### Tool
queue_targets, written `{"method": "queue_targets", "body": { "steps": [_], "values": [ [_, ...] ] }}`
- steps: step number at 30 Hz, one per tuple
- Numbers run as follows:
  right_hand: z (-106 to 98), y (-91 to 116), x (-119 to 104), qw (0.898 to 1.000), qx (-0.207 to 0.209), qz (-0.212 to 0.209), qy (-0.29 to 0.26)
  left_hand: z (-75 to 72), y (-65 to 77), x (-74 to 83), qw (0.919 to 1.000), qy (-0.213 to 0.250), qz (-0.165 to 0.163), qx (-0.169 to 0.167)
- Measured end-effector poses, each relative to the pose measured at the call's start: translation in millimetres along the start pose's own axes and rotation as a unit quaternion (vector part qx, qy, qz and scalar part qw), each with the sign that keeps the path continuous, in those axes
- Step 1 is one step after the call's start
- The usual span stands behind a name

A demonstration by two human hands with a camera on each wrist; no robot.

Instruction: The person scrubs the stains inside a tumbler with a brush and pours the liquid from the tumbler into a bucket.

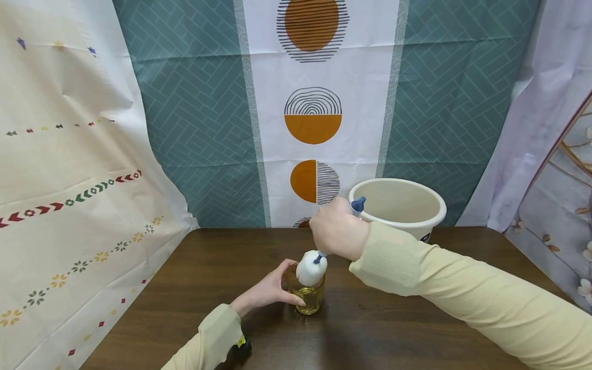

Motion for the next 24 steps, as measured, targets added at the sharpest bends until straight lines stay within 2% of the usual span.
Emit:
{"method": "queue_targets", "body": {
  "steps": [6,17,24],
  "values": [
    [-2.0,2.5,0.0,1.000,0.009,-0.004,0.001,1.3,0.0,2.0,0.9998,0.013,0.013,-0.008],
    [-2.8,2.9,-4.8,1.000,0.000,-0.021,-0.004,1.8,-2.0,2.2,0.9998,0.017,0.012,-0.007],
    [-2.6,2.2,-8.2,0.999,0.011,-0.035,-0.010,0.8,-2.5,2.6,0.9997,0.017,0.017,-0.009]
  ]
}}
Point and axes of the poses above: each hand's wrist, its own y-axis away from the middle knuckle, its own z-axis out of the palm, x = y × z, the point moved 8 cm from there along -y, towards the middle knuckle, and after that the axes turned 15 degrees about y, right-handed, at the moved point
